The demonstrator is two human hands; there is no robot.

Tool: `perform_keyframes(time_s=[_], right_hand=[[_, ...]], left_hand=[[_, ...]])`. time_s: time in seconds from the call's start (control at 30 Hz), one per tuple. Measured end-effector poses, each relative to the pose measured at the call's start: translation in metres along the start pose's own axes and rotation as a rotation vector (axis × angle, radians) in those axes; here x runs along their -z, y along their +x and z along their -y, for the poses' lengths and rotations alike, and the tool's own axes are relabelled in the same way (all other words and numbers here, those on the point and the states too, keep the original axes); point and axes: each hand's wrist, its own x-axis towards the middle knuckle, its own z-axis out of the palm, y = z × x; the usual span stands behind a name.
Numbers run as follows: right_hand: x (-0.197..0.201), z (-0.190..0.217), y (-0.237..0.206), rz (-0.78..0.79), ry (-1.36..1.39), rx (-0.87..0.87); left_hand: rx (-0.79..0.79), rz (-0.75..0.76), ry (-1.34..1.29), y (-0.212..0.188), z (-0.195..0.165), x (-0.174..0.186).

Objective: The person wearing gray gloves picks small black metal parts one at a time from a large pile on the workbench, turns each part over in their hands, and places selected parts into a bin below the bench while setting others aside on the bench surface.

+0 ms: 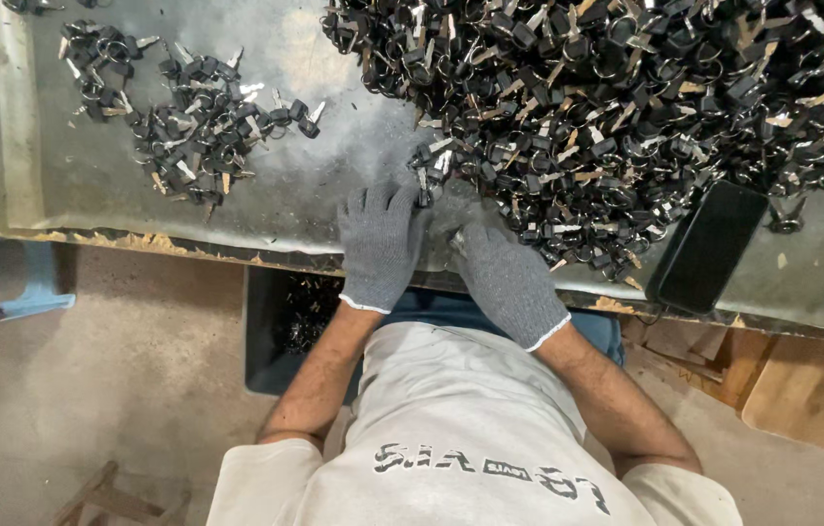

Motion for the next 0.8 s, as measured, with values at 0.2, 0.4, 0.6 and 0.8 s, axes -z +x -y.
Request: perform_keyframes(time_s=[0.2, 0.4, 0.6, 0.8], right_hand=[[0.002, -0.001, 0.004, 0.051, -0.006, -0.018], [0.001, -0.008, -0.008, -0.241, 0.037, 0.258], [0.003, 0.002, -0.006, 0.004, 0.111, 0.022], [0.022, 0.011, 0.016, -0.067, 0.274, 0.017]], left_hand=[[-0.075, 0.031, -0.065, 0.018, 0.009, -0.010], [-0.248, 0.133, -0.091, 0.003, -0.006, -0.006], [0.229, 0.307, -0.402, -0.002, -0.001, 0.004], [0.048, 0.215, -0.279, -0.006, 0.000, 0.001]])
